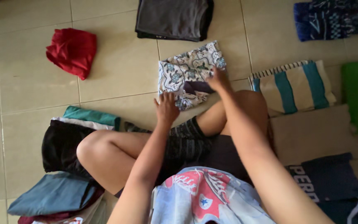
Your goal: The person folds several shirts and other pieces of clothing by hand, placing them into different piles on the floor.
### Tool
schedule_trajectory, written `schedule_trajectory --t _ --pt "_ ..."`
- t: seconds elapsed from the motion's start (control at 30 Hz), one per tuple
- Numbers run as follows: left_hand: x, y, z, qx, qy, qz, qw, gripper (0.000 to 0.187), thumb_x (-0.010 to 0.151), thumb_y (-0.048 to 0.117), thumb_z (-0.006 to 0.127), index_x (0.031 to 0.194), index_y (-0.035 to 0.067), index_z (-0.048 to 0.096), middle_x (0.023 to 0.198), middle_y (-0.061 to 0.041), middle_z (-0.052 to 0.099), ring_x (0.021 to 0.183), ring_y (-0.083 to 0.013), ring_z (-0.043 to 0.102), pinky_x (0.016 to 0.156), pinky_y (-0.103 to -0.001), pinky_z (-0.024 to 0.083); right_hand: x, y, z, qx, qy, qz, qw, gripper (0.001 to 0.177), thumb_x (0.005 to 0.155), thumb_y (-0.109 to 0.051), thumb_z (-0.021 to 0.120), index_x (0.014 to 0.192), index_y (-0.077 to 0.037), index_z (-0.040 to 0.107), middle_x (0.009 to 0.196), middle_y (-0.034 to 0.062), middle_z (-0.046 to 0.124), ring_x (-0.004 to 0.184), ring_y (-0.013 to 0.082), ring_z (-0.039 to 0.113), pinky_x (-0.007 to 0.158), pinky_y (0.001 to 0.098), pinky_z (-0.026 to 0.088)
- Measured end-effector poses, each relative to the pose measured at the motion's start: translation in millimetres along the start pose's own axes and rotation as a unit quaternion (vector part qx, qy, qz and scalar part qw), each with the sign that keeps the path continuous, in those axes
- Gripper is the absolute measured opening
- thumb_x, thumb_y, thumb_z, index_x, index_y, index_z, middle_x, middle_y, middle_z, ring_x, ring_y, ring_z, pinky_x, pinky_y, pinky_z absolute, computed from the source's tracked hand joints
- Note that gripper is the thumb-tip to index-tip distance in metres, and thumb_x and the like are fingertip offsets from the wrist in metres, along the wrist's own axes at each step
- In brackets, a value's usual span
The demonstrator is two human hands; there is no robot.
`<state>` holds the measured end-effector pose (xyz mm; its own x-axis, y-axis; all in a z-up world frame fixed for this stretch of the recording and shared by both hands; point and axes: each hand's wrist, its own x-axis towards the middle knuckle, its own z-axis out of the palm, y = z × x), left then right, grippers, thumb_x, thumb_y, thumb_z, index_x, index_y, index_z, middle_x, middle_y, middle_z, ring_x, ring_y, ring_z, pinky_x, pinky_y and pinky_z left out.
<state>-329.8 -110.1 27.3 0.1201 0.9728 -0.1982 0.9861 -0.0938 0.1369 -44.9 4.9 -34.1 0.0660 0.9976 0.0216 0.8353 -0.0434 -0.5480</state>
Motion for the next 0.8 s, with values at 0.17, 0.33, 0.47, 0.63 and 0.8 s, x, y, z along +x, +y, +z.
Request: schedule_trajectory --t 0.17,0.33,0.47,0.63,0.8 --pt "-12.2 23.8 -20.4 -0.088 0.065 0.034 0.993 0.103 0.076 0.041 0.082 0.159 0.015 0.026 0.156 -0.026 0.036 0.144 -0.045 0.034 0.115 -0.069 0.025 -13.9 18.3 16.9 0.021 -0.09 0.115 0.989 0.105 0.064 -0.03 0.091 0.148 -0.001 0.035 0.132 0.0313 0.055 0.116 0.0455 0.057 0.095 0.0488 0.046" --pt "-9.4 46.9 -63.2 -0.079 0.095 0.092 0.988 0.122 0.059 0.047 0.09 0.154 0.014 0.02 0.156 -0.028 0.032 0.144 -0.0455 0.032 0.112 -0.069 0.021 -14.2 20.0 3.5 0.111 -0.191 0.147 0.964 0.053 0.071 -0.027 0.082 0.117 -0.002 0.074 0.108 0.0177 0.076 0.098 0.0295 0.073 0.09 0.0391 0.057" --pt "15.1 78.0 -43.6 -0.102 0.094 0.174 0.975 0.125 0.062 0.051 0.091 0.161 0.019 0.021 0.154 -0.024 0.04 0.141 -0.0427 0.04 0.108 -0.07 0.029 -26.2 -1.2 -14.7 0.286 -0.197 0.152 0.925 0.035 0.082 -0.025 0.075 0.103 0.003 0.08 0.093 0.0175 0.077 0.082 0.0278 0.068 0.074 0.0419 0.053" --pt "101.4 41.5 38.0 -0.294 0.096 0.066 0.949 0.075 0.086 0.027 0.079 0.153 0.012 0.051 0.11 -0.017 0.076 0.103 -0.0376 0.072 0.087 -0.046 0.055 -23.3 -5.5 -51.8 0.674 -0.207 0.18 0.686 0.027 0.093 -0.03 0.067 0.107 -0.009 0.074 0.083 0.008 0.074 0.073 0.0206 0.07 0.065 0.0334 0.059" --pt "176.1 -138.1 29.4 -0.502 0.207 0.013 0.84 0.064 0.078 0.015 0.077 0.136 -0.003 0.056 0.121 -0.021 0.074 0.115 -0.0341 0.07 0.102 -0.041 0.054 7.5 27.2 -22.3 0.407 0.0 0.063 0.911 0.024 0.094 -0.018 0.065 0.114 -0.005 0.071 0.106 0.0124 0.071 0.085 0.0223 0.071 0.074 0.0366 0.057"
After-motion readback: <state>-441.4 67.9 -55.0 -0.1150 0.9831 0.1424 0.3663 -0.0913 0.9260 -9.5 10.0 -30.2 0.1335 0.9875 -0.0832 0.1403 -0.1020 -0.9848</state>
